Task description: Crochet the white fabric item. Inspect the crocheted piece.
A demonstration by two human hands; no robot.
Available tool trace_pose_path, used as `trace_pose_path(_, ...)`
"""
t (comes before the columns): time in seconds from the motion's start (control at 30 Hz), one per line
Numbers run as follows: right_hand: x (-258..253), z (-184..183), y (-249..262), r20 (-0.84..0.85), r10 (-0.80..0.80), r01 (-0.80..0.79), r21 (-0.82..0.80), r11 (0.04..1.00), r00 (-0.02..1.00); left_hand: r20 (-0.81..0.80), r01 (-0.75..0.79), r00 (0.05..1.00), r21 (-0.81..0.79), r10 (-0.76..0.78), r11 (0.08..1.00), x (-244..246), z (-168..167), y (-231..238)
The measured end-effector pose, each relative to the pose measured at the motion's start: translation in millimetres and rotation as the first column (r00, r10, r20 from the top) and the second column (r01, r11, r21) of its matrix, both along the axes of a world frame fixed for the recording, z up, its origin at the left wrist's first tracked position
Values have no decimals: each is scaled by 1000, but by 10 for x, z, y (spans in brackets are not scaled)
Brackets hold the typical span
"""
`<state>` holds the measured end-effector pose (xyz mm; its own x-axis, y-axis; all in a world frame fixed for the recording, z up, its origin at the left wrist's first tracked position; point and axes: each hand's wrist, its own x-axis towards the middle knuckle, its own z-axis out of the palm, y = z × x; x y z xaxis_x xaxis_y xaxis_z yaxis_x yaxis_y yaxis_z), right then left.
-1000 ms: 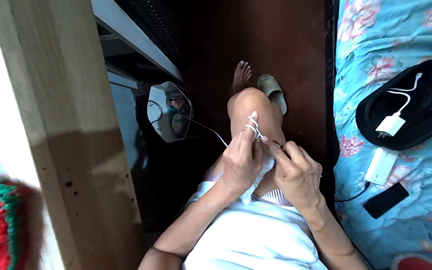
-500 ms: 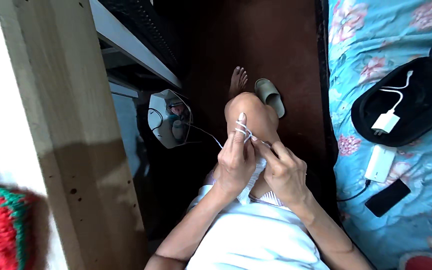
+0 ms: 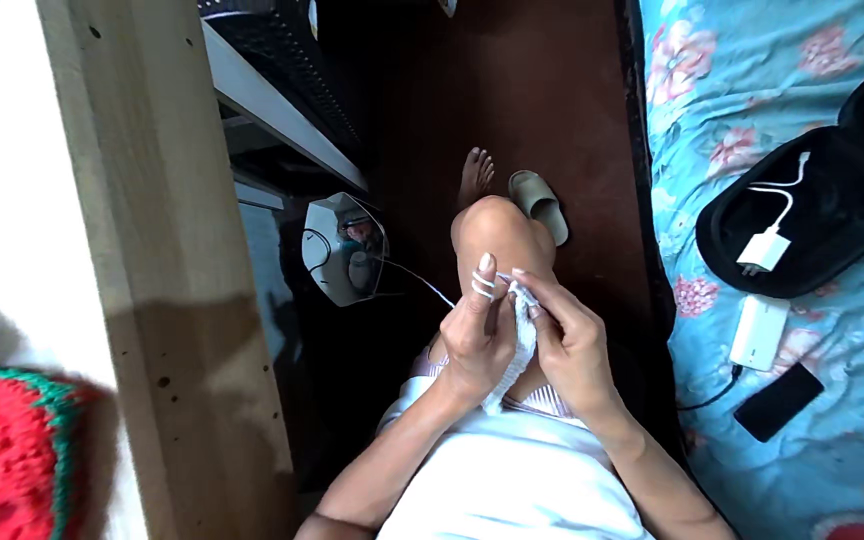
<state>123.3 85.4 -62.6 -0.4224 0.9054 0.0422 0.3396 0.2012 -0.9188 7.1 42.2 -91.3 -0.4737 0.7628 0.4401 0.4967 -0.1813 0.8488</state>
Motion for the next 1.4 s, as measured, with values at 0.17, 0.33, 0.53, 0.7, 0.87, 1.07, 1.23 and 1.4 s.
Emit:
trace_pose_path(0.17,23,-126,-4,-66,-10,20,153,988,998,602,105,799,-125,-9,987,-44,279,-14)
trace_pose_path(0.33,147,-191,45,170,-106,-26,633,774,980,551,184,833,-182,-55,966,-165,398,-1)
trace_pose_path(0.53,256,-55,49,308,-136,-137,721,680,941,526,215,847,-201,-80,956,-191,397,10)
trace_pose_path(0.7,356,-59,89,185,-37,-84,605,792,982,776,355,611,-96,-153,930,-272,384,23)
trace_pose_path(0.87,425,-90,105,-102,85,-49,311,949,991,891,471,395,15,-226,882,-314,403,16)
trace_pose_path(1.07,452,8,145,-186,162,-135,149,980,969,715,519,604,-20,-351,854,-270,443,-16)
trace_pose_path(1.23,398,72,116,-275,166,-181,-27,983,947,643,478,685,-41,-343,878,-168,495,-44)
trace_pose_path(1.4,330,133,-7,-303,77,-116,-113,987,950,660,376,719,-108,-216,920,-87,553,-94)
